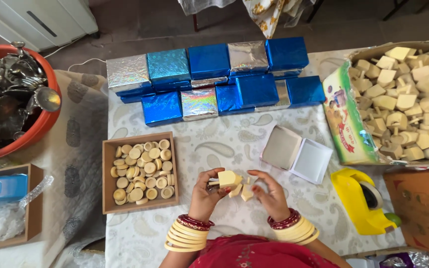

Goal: Wrapping small blocks in foil and placing them into boxes for packaging.

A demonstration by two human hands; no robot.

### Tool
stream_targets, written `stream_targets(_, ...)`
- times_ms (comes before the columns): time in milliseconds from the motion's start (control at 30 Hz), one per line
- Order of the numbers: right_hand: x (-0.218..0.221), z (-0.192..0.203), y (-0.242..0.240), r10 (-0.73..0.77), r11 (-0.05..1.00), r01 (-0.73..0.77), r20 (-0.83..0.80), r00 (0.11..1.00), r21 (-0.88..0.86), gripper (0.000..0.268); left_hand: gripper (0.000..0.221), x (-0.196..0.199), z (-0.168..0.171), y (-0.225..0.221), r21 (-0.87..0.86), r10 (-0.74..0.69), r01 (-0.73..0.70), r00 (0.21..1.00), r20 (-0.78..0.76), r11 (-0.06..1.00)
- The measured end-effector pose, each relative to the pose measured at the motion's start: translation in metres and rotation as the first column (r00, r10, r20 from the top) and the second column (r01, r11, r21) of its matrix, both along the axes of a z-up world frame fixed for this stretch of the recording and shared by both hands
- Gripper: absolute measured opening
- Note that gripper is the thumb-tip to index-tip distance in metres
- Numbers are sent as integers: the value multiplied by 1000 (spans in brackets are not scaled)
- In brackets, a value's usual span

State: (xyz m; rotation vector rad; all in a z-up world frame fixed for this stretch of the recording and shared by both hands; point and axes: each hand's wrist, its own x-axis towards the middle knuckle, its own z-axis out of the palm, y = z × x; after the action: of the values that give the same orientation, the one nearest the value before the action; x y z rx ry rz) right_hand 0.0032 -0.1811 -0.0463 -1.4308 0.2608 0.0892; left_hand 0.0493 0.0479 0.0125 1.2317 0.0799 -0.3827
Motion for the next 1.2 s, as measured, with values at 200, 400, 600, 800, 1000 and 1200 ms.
stream_targets(200,-6,40,-4,253,953,-191,266,930,-236,48,61,-11,-6,-12,177,-222,195,964,147,965)
stream_targets(400,-25,0,-40,51,929,5,142,989,-369,46,62,-8,-76,-8,397,-101,57,991,91,916)
stream_targets(600,-62,-72,-83,-163,579,247,186,969,-777,43,80,-13,-106,-6,800,-177,-285,884,432,528)
stream_targets(800,-66,-88,-77,-2,238,244,251,968,-940,60,98,-20,-116,0,919,-441,-181,833,333,351)
stream_targets(1000,-69,-80,-81,-3,315,257,270,963,-914,71,84,-24,-131,1,905,-449,-238,806,386,353)
stream_targets(1200,-74,-97,-87,-31,419,295,311,950,-859,71,73,-23,-111,2,923,-513,-244,775,369,296)
